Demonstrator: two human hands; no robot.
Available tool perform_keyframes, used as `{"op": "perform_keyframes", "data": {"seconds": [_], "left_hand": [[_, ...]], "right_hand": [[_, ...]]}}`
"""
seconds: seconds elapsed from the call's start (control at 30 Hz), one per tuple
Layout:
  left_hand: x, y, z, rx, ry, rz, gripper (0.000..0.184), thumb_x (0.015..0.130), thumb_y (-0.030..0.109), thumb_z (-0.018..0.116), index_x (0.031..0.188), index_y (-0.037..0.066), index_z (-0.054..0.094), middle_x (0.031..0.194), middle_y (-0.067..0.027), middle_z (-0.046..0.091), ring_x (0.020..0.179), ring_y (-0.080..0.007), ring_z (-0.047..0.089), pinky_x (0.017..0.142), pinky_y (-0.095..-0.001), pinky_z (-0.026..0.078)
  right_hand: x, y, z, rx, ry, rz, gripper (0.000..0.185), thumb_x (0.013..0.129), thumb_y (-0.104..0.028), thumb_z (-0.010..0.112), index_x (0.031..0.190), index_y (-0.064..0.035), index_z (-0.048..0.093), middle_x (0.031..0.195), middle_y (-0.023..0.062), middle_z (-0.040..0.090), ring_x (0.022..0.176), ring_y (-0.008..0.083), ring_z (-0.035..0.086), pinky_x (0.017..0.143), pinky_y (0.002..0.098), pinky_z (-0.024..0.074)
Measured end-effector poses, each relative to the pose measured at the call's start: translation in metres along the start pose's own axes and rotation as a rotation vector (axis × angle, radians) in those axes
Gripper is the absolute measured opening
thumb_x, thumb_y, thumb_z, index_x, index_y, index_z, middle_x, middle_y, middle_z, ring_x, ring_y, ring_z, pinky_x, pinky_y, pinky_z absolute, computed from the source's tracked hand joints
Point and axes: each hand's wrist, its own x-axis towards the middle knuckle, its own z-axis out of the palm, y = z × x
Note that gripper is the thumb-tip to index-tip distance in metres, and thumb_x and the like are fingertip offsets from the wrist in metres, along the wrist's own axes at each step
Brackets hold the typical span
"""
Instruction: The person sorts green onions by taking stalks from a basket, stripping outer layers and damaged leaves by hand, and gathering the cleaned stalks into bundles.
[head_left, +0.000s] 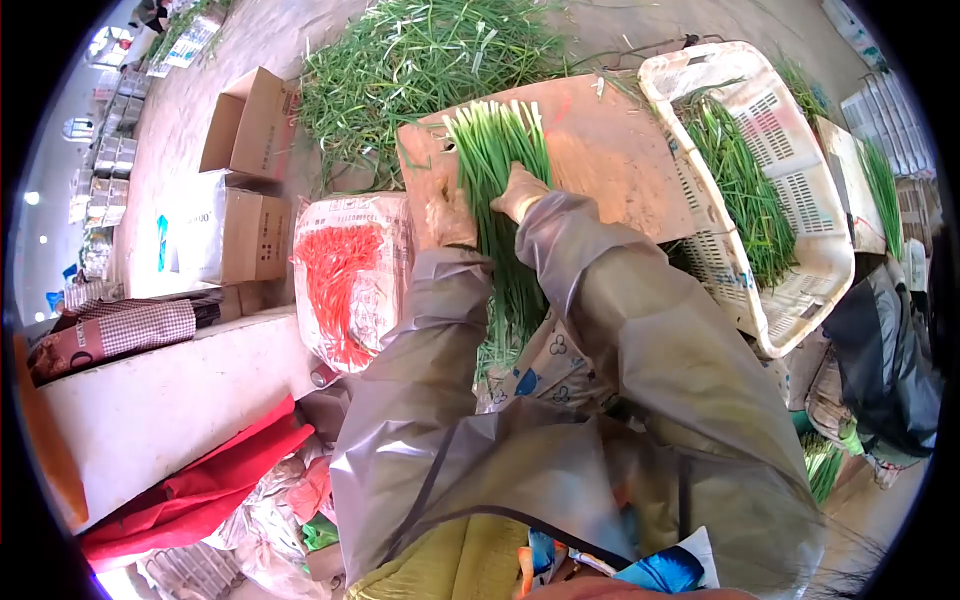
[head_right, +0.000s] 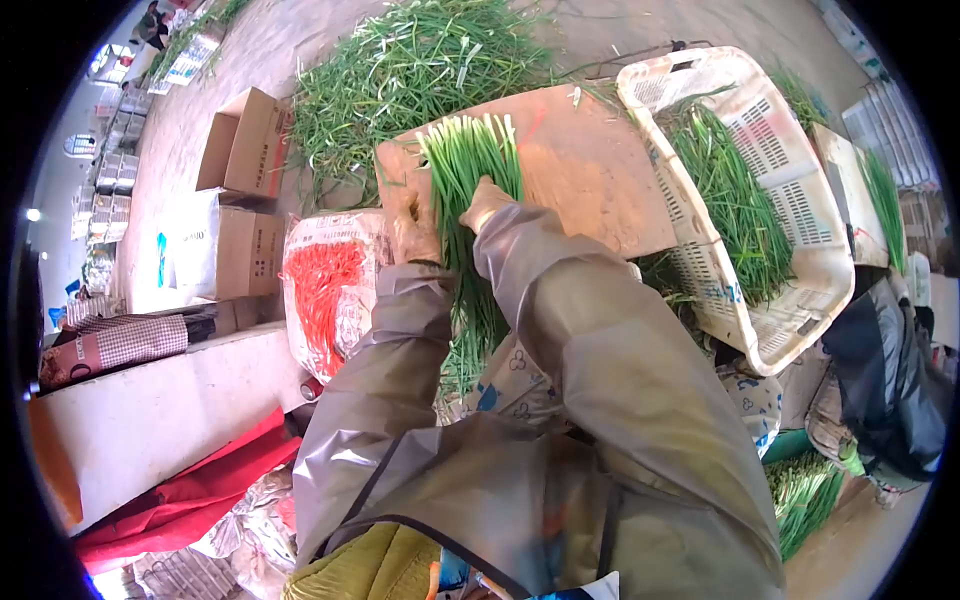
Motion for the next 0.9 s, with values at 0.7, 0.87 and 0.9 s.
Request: {"op": "perform_keyframes", "data": {"seconds": [0.7, 0.87, 0.9], "left_hand": [[0.089, -0.090, -0.048, 0.433, -0.612, 0.139, 0.026, 0.082, 0.027, 0.053, 0.092, 0.004, 0.058, 0.088, -0.0172, 0.061, 0.086, -0.0307, 0.059, 0.076, -0.0387, 0.045], [0.083, -0.028, -0.022, 0.443, -0.680, -0.111, 0.032, 0.077, 0.026, 0.063, 0.097, 0.001, 0.061, 0.089, -0.0190, 0.062, 0.086, -0.0279, 0.061, 0.074, -0.0356, 0.046], [0.078, -0.028, -0.008, 0.439, -0.676, -0.114, 0.032, 0.077, 0.026, 0.063, 0.097, 0.001, 0.061, 0.089, -0.0190, 0.062, 0.086, -0.0279, 0.061, 0.074, -0.0356, 0.046]], "right_hand": [[-0.012, 0.005, -0.014, -0.001, -0.013, -0.039, 0.083, 0.073, -0.033, 0.069, 0.135, 0.0012, 0.025, 0.123, 0.0248, 0.047, 0.116, 0.0335, 0.046, 0.097, 0.0343, 0.0347], [-0.014, 0.002, -0.014, 0.003, -0.028, 0.005, 0.082, 0.073, -0.033, 0.068, 0.134, 0.0016, 0.025, 0.124, 0.0249, 0.046, 0.116, 0.0333, 0.046, 0.097, 0.0341, 0.0346], [-0.015, 0.004, -0.012, 0.029, 0.000, -0.030, 0.083, 0.073, -0.034, 0.068, 0.135, 0.0013, 0.024, 0.123, 0.0247, 0.047, 0.116, 0.0334, 0.046, 0.097, 0.0340, 0.0349]]}}
